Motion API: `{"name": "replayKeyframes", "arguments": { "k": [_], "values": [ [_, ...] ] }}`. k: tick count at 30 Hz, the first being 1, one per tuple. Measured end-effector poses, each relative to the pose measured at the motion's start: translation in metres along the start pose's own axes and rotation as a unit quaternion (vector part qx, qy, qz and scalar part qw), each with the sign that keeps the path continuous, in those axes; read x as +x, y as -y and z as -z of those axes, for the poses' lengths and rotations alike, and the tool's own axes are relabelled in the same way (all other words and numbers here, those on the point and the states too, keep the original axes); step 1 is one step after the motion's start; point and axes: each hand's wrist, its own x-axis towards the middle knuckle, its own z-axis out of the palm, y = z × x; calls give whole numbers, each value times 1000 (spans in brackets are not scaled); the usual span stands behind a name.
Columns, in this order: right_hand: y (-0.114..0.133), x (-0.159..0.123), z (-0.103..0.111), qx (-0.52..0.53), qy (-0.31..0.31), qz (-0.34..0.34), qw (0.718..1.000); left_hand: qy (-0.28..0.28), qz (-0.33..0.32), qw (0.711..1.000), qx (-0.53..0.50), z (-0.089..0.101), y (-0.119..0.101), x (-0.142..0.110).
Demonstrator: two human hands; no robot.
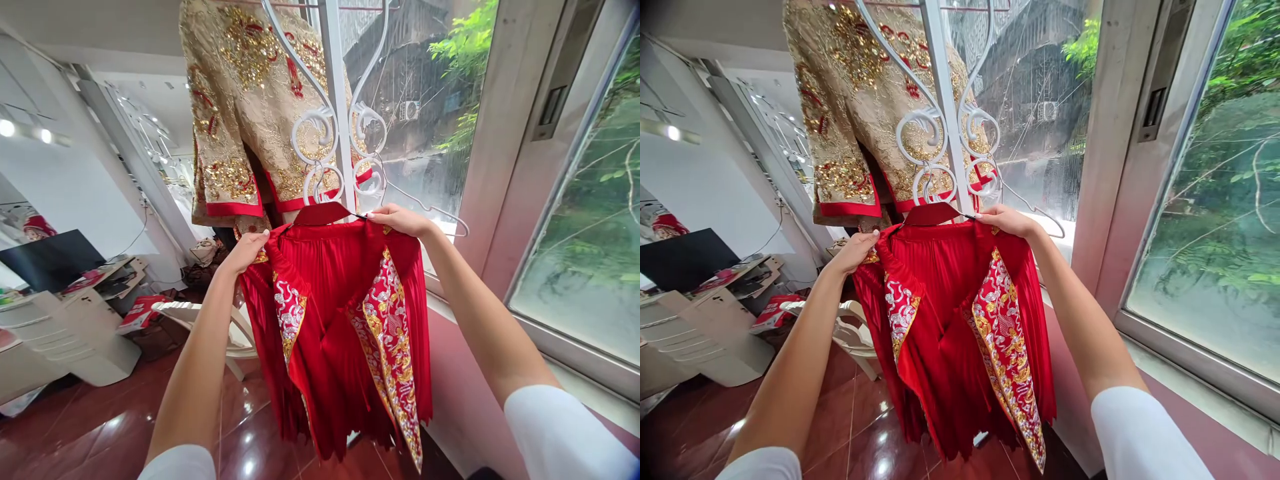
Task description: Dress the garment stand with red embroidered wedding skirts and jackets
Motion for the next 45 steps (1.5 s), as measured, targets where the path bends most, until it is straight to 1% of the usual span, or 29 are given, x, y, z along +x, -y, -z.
{"name": "replayKeyframes", "arguments": {
  "k": [3, 7, 8, 9, 10, 12, 14, 16, 18, 20, 21, 23, 25, 27, 31, 33, 35, 38, 39, 40, 43, 45],
  "values": [
    [0, 1, -3, -39, -59, 41, 997, -2, 2, 1000, 5, -4, 4, 0],
    [-3, 1, -6, -68, -135, 64, 986, -89, -31, 995, 43, -7, 7, -3],
    [-4, 2, -5, -74, -145, 65, 984, -99, -35, 993, 49, -8, 6, -4],
    [-4, 2, -4, -80, -149, 64, 983, -96, -35, 994, 47, -8, 4, -4],
    [-3, 3, -3, -85, -145, 59, 984, -79, -30, 996, 37, -7, 2, -4],
    [-2, 5, -1, -95, -128, 43, 986, -14, -26, 1000, 1, -5, -5, -4],
    [0, 9, -1, -104, -122, 27, 987, 48, -39, 998, -18, -2, -15, -1],
    [2, 14, -3, -103, -121, 25, 987, 83, -56, 995, -11, 0, -24, 3],
    [5, 17, -5, -105, -98, 30, 989, 103, -52, 993, 3, 2, -31, 8],
    [7, 19, -6, -106, -60, 22, 992, 130, -23, 991, 4, 2, -34, 14],
    [8, 19, -5, -91, -46, 7, 995, 145, 1, 989, -7, 1, -32, 17],
    [9, 20, -2, -22, -31, -43, 998, 163, 54, 983, -57, 0, -27, 23],
    [8, 21, 2, 56, -22, -103, 993, 149, 102, 975, -128, -1, -21, 28],
    [8, 24, 4, 93, -27, -150, 984, 123, 140, 966, -180, -2, -18, 32],
    [9, 34, 4, 114, -58, -213, 969, 85, 201, 957, -193, -5, -22, 35],
    [10, 39, 3, 120, -56, -242, 961, 54, 207, 958, -192, -8, -26, 35],
    [9, 42, 3, 130, -52, -259, 956, 7, 198, 960, -200, -13, -29, 34],
    [7, 42, 4, 140, -50, -250, 957, -76, 167, 964, -194, -21, -34, 35],
    [6, 42, 6, 137, -43, -236, 961, -86, 158, 966, -185, -23, -35, 35],
    [5, 43, 8, 130, -29, -219, 967, -80, 156, 969, -173, -24, -37, 35],
    [6, 50, 15, 96, 53, -163, 981, -10, 196, 971, -135, -23, -42, 37],
    [9, 57, 19, 76, 112, -159, 978, 12, 225, 967, -120, -21, -45, 38]
  ]
}}
